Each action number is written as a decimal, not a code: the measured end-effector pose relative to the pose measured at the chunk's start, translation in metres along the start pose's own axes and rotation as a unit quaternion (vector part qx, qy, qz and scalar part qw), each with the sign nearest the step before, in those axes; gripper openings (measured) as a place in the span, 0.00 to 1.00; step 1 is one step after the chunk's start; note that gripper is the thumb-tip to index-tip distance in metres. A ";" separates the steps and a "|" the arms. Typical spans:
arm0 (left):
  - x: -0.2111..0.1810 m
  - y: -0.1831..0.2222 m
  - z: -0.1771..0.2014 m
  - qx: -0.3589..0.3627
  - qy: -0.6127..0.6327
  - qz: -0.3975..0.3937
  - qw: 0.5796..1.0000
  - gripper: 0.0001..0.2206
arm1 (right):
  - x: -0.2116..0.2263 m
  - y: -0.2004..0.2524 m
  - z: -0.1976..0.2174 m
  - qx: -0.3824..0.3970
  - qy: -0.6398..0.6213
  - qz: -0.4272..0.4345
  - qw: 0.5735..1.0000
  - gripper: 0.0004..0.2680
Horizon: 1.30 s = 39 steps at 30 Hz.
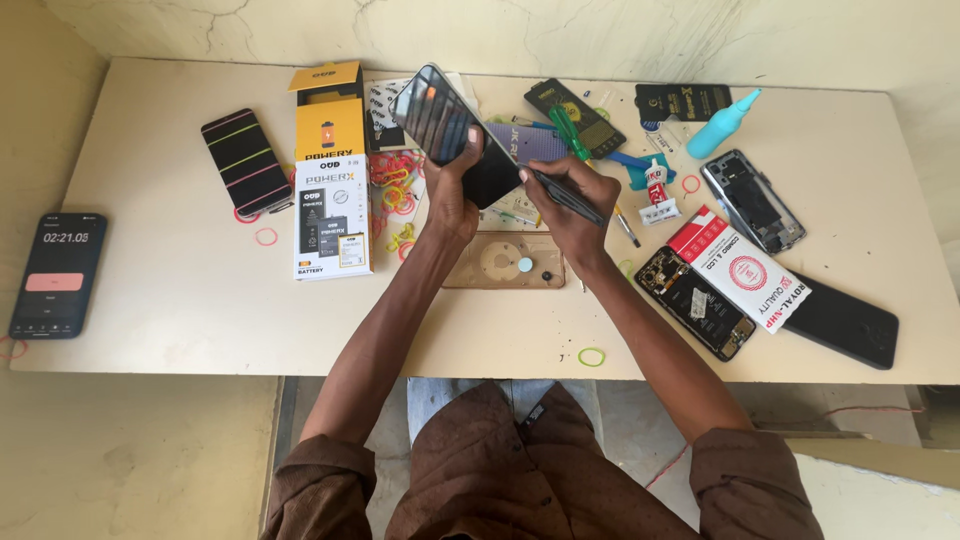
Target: The person disassembles a light blue mobile phone by prying open the back cover with a tool and then works on the internal components of a black phone using a screwdriver.
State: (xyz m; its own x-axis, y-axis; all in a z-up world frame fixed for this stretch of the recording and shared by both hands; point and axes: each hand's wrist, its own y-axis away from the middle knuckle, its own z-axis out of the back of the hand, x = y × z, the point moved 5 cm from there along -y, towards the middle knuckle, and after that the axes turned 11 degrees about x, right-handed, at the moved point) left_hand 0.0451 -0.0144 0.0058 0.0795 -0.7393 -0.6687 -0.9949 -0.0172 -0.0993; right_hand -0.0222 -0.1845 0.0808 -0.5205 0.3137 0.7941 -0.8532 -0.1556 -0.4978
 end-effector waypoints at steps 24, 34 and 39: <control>-0.036 -0.003 -0.021 0.028 -0.032 -0.050 0.998 0.15 | 0.032 0.006 -0.002 -0.073 0.192 0.200 0.958 0.06; -0.026 0.006 -0.034 0.069 0.044 0.033 0.996 0.15 | 0.000 0.005 -0.001 -0.083 -0.054 0.057 0.993 0.04; -0.018 0.006 -0.035 0.098 0.094 0.067 0.988 0.16 | 0.006 0.005 0.002 -0.060 0.005 0.097 0.993 0.04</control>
State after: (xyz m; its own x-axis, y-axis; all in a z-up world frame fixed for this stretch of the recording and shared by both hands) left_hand 0.0352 -0.0248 0.0430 -0.0825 -0.8385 -0.5387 -0.9630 0.2062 -0.1734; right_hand -0.0295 -0.1852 0.0838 -0.6734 0.2988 0.6762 -0.7270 -0.1011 -0.6792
